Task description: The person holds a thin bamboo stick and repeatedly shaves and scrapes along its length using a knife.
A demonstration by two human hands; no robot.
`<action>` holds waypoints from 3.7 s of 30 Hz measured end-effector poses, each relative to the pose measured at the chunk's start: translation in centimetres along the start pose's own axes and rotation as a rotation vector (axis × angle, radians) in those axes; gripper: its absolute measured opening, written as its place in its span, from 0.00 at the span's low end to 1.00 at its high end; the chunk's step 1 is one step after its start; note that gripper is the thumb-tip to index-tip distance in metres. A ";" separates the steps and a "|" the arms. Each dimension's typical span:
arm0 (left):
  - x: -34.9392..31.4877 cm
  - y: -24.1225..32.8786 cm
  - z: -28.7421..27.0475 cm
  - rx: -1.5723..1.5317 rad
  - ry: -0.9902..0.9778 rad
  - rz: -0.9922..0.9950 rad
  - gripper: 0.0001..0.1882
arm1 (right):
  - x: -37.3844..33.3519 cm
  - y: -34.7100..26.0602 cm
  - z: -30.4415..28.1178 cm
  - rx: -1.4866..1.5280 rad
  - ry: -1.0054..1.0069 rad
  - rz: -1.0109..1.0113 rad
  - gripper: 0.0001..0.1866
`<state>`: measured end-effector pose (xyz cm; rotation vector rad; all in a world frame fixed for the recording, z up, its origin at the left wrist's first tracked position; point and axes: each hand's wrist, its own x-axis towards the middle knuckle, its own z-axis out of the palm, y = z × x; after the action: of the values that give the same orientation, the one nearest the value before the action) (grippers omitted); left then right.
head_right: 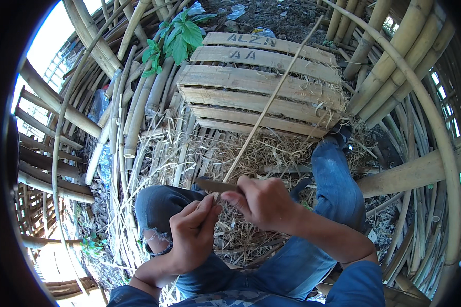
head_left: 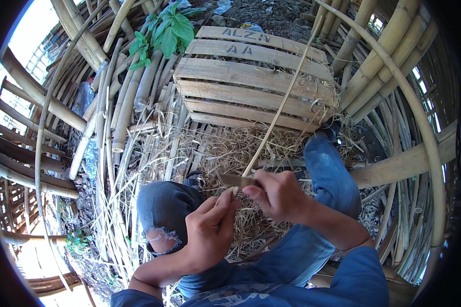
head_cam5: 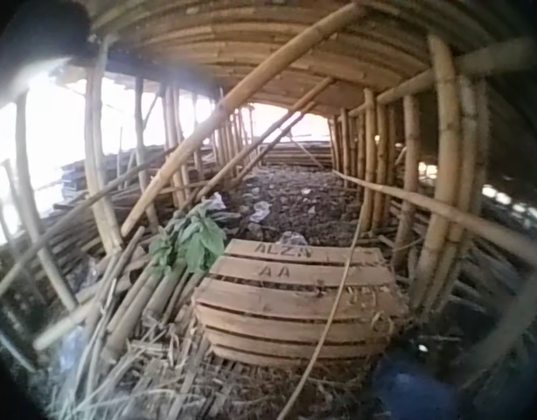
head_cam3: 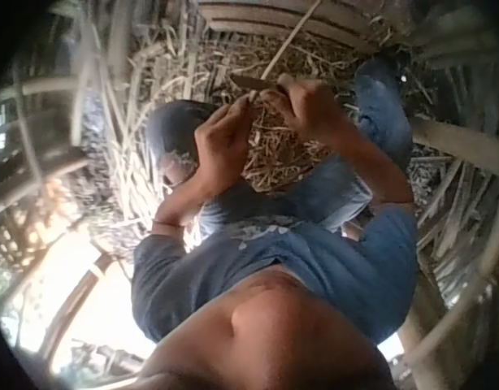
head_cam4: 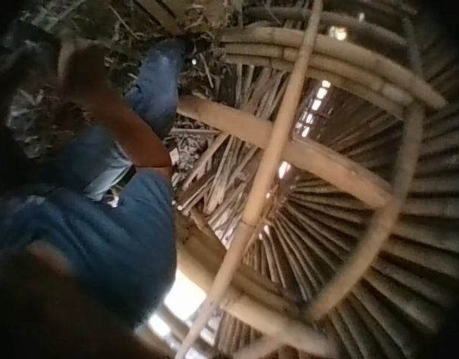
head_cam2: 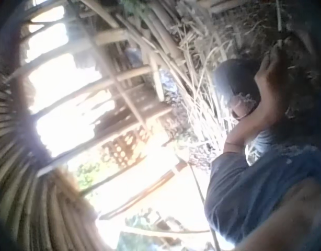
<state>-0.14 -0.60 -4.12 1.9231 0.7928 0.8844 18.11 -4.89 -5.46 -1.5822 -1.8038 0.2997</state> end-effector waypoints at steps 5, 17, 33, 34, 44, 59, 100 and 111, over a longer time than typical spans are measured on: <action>0.3 0.6 -0.4 0.011 -0.042 -0.130 0.11 | 0.1 1.5 -1.1 -0.106 0.051 0.039 0.22; -0.6 0.2 -0.3 0.013 -0.074 -0.107 0.10 | 0.1 2.0 -1.8 -0.031 0.095 0.233 0.24; -1.9 0.4 -1.1 0.034 -0.099 -0.061 0.10 | 0.5 5.7 -5.4 -0.003 0.205 0.375 0.29; -1.9 0.3 -0.9 0.032 -0.099 -0.055 0.10 | 0.3 4.6 -4.9 -0.007 0.209 0.373 0.29; -2.1 0.5 -1.4 0.036 -0.154 -0.091 0.10 | 0.6 5.6 -5.7 -0.032 0.166 0.290 0.28; -2.4 0.9 -1.7 0.021 -0.157 -0.040 0.10 | 0.7 8.8 -7.2 -0.070 0.266 0.360 0.31; 0.2 -0.5 -1.5 -0.264 -0.134 -0.341 0.10 | -0.2 12.4 -11.5 0.387 0.957 0.851 0.24; 1.2 -0.6 -1.8 -0.526 -0.177 -0.583 0.15 | 0.3 -0.6 1.0 -0.025 0.210 -0.010 0.12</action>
<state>-1.07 1.44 -3.59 1.1935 0.8477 0.4861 16.99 -4.45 -5.74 -1.5592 -1.6593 0.1024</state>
